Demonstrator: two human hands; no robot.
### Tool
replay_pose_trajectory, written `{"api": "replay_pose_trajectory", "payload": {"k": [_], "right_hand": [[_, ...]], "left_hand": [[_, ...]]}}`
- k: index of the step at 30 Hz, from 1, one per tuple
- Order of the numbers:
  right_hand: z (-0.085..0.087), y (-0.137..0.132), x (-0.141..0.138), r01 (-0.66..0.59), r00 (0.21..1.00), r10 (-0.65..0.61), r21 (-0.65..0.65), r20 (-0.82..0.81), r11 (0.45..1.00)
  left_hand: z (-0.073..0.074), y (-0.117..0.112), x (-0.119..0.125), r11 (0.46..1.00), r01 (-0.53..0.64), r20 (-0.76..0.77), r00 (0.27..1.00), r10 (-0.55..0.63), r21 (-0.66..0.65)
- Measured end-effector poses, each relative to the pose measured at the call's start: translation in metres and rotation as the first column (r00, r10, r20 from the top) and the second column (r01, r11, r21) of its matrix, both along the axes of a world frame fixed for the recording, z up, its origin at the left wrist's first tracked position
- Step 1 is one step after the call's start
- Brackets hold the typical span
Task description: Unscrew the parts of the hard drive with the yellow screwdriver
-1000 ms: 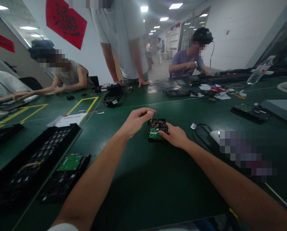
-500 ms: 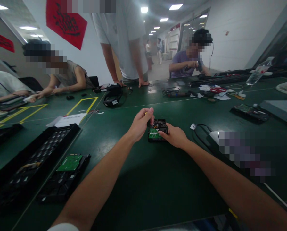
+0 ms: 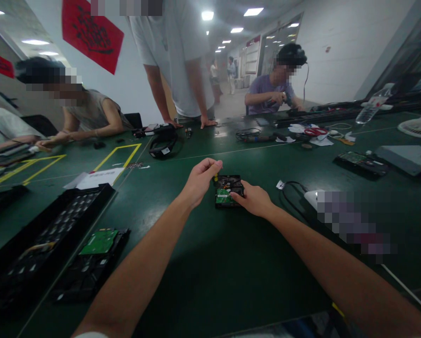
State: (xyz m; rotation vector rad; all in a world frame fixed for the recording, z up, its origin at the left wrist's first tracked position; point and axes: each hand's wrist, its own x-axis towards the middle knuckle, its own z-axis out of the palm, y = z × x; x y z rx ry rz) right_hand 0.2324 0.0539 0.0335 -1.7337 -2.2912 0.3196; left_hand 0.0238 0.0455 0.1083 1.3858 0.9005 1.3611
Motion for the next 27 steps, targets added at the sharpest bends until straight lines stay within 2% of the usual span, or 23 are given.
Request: {"api": "replay_pose_trajectory", "payload": {"k": [4, 7, 11, 19, 27], "right_hand": [[0.0013, -0.0001, 0.0006, -0.008, 1.000, 0.008, -0.005, 0.000, 1.000], [0.0016, -0.0002, 0.0006, -0.003, 1.000, 0.003, -0.004, 0.011, 1.000], [0.0001, 0.0004, 0.0004, -0.001, 1.000, 0.001, 0.005, 0.006, 1.000], [0.0011, 0.0014, 0.0000, -0.006, 1.000, 0.006, -0.009, 0.003, 1.000], [0.0010, 0.0008, -0.0010, 0.011, 1.000, -0.011, -0.017, 0.019, 1.000]], "left_hand": [[0.0027, -0.0019, -0.0008, 0.997, 0.062, 0.021, 0.998, -0.061, -0.038], [0.0026, -0.0023, 0.0007, 0.988, 0.119, 0.118, 0.987, -0.107, -0.095], [0.0030, -0.0012, 0.0009, 0.983, 0.133, 0.189, 0.976, -0.107, -0.129], [0.0039, 0.0001, -0.0046, 0.995, 0.069, 0.038, 0.997, -0.066, -0.072], [0.0047, 0.0003, -0.0065, 0.995, 0.076, -0.001, 0.997, -0.076, -0.068]]}}
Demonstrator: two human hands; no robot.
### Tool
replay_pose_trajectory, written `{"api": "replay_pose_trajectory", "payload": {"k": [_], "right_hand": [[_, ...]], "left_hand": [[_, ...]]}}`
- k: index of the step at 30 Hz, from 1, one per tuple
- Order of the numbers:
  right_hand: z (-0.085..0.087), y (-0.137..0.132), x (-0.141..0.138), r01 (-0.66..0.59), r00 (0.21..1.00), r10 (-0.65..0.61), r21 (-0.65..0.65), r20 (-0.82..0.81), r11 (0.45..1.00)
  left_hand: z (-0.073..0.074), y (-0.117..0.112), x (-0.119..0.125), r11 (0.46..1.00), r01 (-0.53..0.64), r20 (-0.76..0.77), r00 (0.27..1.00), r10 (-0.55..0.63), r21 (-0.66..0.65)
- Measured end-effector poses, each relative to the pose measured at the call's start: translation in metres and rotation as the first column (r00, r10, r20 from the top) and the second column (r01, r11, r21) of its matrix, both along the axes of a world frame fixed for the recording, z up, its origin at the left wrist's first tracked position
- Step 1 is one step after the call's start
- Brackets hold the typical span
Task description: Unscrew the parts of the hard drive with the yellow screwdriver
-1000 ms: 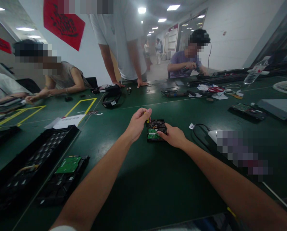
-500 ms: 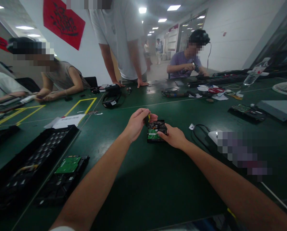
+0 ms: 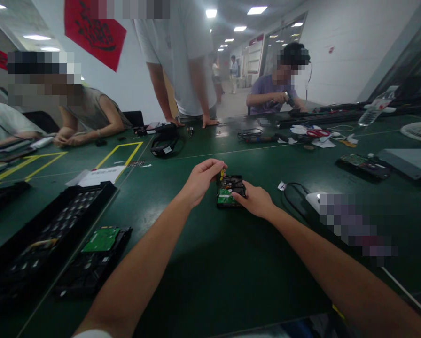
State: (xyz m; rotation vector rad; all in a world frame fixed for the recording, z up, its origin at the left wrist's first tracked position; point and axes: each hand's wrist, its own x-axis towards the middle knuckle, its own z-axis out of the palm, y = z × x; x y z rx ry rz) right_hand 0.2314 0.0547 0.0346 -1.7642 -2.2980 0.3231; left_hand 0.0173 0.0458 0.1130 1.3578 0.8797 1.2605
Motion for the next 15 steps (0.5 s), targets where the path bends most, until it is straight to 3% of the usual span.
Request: {"api": "replay_pose_trajectory", "payload": {"k": [5, 10, 15], "right_hand": [[0.001, -0.001, 0.000, -0.001, 1.000, 0.001, 0.005, -0.011, 1.000], [-0.002, 0.000, 0.001, -0.014, 1.000, 0.014, 0.015, -0.016, 1.000], [-0.003, 0.001, 0.002, -0.019, 1.000, 0.020, 0.023, -0.024, 1.000]], "left_hand": [[0.004, -0.001, -0.003, 0.998, 0.058, 0.008, 0.998, -0.059, 0.025], [0.000, 0.001, -0.001, 0.997, 0.045, -0.002, 0.999, -0.045, 0.056], [-0.007, 0.000, 0.012, 0.999, 0.035, 0.199, 0.979, -0.036, 0.008]]}}
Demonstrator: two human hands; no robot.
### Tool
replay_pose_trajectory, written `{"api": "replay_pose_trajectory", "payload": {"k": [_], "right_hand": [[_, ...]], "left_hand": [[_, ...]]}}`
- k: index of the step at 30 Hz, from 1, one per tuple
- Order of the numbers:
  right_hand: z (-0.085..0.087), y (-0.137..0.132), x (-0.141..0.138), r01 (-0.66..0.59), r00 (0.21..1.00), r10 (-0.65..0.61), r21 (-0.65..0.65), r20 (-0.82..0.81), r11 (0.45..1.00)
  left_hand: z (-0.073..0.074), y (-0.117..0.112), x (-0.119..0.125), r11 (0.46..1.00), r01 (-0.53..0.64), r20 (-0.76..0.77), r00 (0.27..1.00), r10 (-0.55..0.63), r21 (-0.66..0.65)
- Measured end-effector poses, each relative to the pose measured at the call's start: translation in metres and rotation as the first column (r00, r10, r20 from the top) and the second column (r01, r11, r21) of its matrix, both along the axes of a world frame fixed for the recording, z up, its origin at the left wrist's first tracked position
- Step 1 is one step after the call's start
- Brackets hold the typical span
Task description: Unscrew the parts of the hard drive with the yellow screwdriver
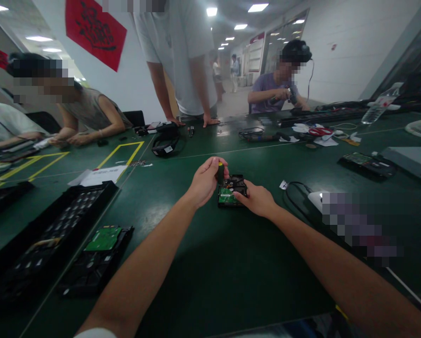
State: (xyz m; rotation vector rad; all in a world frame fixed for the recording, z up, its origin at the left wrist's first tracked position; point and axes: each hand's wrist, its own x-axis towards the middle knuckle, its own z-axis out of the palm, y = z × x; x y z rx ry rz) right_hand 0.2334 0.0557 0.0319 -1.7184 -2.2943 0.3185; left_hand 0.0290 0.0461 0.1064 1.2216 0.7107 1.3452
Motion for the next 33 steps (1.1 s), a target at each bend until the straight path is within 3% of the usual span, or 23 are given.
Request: {"api": "replay_pose_trajectory", "payload": {"k": [3, 13, 20, 27, 33], "right_hand": [[0.001, 0.000, -0.001, 0.009, 1.000, -0.009, -0.006, 0.011, 1.000], [-0.001, 0.002, 0.000, 0.009, 1.000, -0.009, -0.001, 0.017, 1.000], [-0.002, 0.002, 0.000, 0.001, 1.000, -0.001, 0.008, 0.003, 1.000], [0.002, 0.000, -0.001, -0.009, 1.000, 0.009, -0.017, -0.017, 1.000], [0.001, 0.000, 0.000, -0.004, 1.000, 0.003, -0.024, -0.009, 1.000]], "left_hand": [[-0.002, -0.001, 0.006, 0.999, -0.017, 0.052, 0.998, 0.019, -0.034], [-0.012, 0.005, 0.003, 0.996, -0.070, -0.033, 0.997, 0.071, 0.049], [-0.001, 0.000, -0.005, 1.000, 0.019, -0.104, 0.994, -0.019, 0.001], [0.009, 0.000, -0.013, 0.994, -0.109, -0.225, 0.968, 0.111, 0.023], [0.013, -0.003, -0.015, 0.992, -0.079, -0.173, 0.983, 0.062, -0.095]]}}
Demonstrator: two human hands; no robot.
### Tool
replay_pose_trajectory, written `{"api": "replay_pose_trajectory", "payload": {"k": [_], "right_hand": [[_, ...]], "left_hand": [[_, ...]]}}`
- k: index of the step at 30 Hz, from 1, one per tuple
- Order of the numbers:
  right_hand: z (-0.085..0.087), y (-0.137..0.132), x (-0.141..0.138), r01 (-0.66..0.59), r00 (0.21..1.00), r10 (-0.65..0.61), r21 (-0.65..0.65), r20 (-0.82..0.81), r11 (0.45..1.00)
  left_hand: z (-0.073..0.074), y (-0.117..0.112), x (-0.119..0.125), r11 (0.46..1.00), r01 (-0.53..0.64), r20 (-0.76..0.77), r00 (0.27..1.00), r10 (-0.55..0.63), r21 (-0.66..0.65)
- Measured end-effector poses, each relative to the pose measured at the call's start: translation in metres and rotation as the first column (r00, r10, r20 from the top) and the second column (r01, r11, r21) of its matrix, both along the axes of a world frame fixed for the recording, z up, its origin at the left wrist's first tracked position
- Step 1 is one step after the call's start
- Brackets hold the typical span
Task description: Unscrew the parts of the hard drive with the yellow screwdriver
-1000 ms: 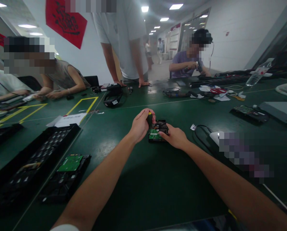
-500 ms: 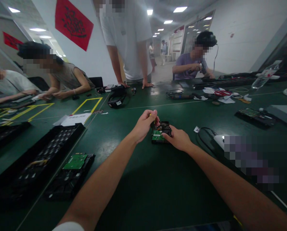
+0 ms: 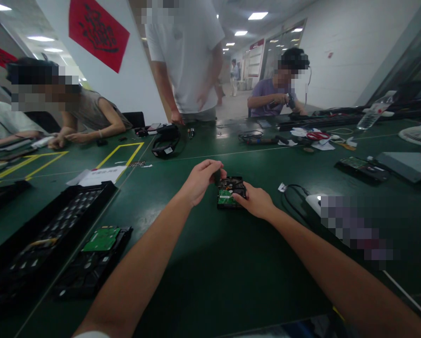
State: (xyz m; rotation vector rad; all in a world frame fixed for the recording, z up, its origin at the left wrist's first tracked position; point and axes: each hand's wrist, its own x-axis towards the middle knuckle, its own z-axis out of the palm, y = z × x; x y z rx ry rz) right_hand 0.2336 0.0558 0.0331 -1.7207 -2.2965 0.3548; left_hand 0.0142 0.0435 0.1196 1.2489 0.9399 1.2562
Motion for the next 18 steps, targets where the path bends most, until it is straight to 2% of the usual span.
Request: {"api": "replay_pose_trajectory", "payload": {"k": [4, 8, 14, 18], "right_hand": [[-0.004, 0.001, 0.001, 0.008, 1.000, -0.008, 0.017, 0.022, 1.000], [-0.006, 0.001, 0.000, 0.020, 1.000, -0.020, 0.015, 0.021, 1.000], [-0.006, 0.001, 0.001, 0.011, 1.000, -0.011, 0.023, 0.015, 1.000], [-0.005, -0.001, 0.001, 0.009, 1.000, -0.009, 0.017, 0.008, 1.000]], "left_hand": [[-0.006, 0.002, 0.003, 0.998, 0.052, 0.081, 0.996, -0.048, -0.043], [-0.012, 0.005, 0.009, 0.998, 0.048, 0.159, 0.986, -0.041, -0.037], [-0.008, -0.002, 0.013, 0.993, 0.121, 0.062, 0.991, -0.121, 0.003], [-0.008, -0.002, 0.011, 0.994, 0.099, 0.119, 0.988, -0.093, -0.041]]}}
